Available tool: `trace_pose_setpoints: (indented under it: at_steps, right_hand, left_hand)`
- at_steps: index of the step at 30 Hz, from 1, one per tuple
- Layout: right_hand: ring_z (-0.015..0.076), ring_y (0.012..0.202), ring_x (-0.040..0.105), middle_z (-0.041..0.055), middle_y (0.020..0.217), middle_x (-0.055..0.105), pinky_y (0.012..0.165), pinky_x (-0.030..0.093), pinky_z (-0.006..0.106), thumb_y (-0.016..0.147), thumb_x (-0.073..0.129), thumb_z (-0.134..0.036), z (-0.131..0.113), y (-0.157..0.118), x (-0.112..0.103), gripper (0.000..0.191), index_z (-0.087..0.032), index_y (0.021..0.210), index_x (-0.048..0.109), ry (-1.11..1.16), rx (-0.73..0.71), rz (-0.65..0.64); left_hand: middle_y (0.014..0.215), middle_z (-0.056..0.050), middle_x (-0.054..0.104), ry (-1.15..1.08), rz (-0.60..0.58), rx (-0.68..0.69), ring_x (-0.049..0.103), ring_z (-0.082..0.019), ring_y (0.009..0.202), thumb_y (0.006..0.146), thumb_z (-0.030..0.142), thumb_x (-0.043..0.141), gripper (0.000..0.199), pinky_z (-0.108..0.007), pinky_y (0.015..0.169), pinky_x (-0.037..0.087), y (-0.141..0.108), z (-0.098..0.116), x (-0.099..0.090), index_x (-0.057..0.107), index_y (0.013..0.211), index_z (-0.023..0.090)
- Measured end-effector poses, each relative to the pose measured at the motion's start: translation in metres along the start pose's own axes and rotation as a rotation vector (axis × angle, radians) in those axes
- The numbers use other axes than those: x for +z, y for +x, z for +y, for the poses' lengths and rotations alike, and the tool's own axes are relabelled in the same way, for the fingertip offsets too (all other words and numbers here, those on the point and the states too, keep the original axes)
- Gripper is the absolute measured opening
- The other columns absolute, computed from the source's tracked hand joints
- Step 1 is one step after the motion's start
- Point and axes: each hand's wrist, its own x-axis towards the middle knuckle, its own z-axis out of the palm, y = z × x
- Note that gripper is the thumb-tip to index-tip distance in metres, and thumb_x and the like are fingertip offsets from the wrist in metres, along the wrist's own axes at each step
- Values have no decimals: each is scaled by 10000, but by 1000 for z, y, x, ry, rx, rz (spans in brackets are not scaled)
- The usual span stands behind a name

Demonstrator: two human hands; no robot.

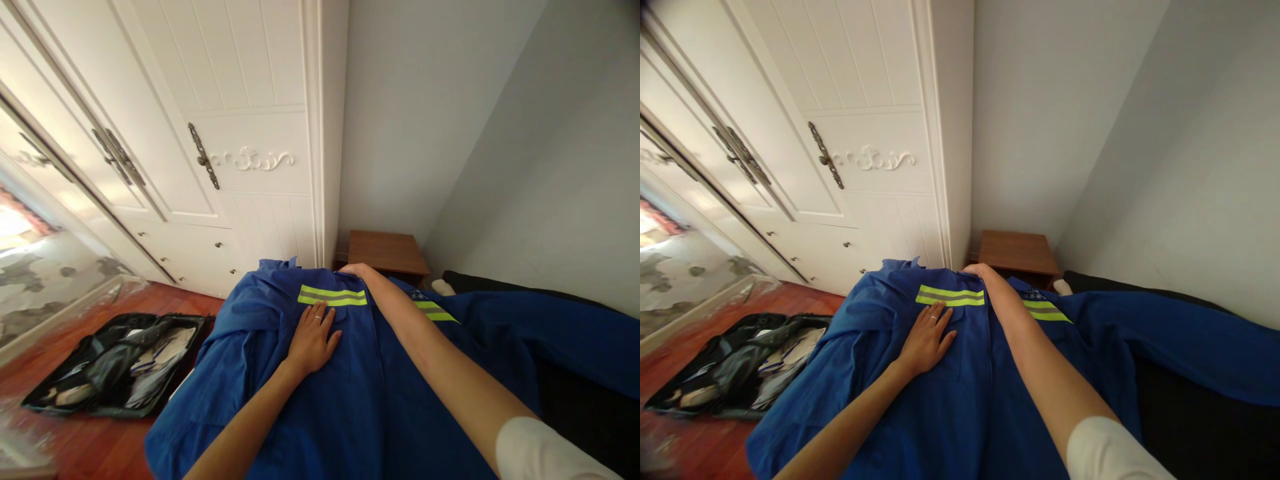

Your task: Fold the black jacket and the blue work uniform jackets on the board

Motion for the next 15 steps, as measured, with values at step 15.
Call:
trace_pose_setpoints:
  at_steps: [15]
  right_hand:
    - [151,715,678,67,797,733,792,555,261,977,489,-312,-32,7,-53,291,-147,834,681,318,37,-328]
  left_hand:
    - [1480,-175,468,-29,3,-14,382,-315,1407,980,481,390,561,-529,1165,298,0,3,-5,495,1411,139]
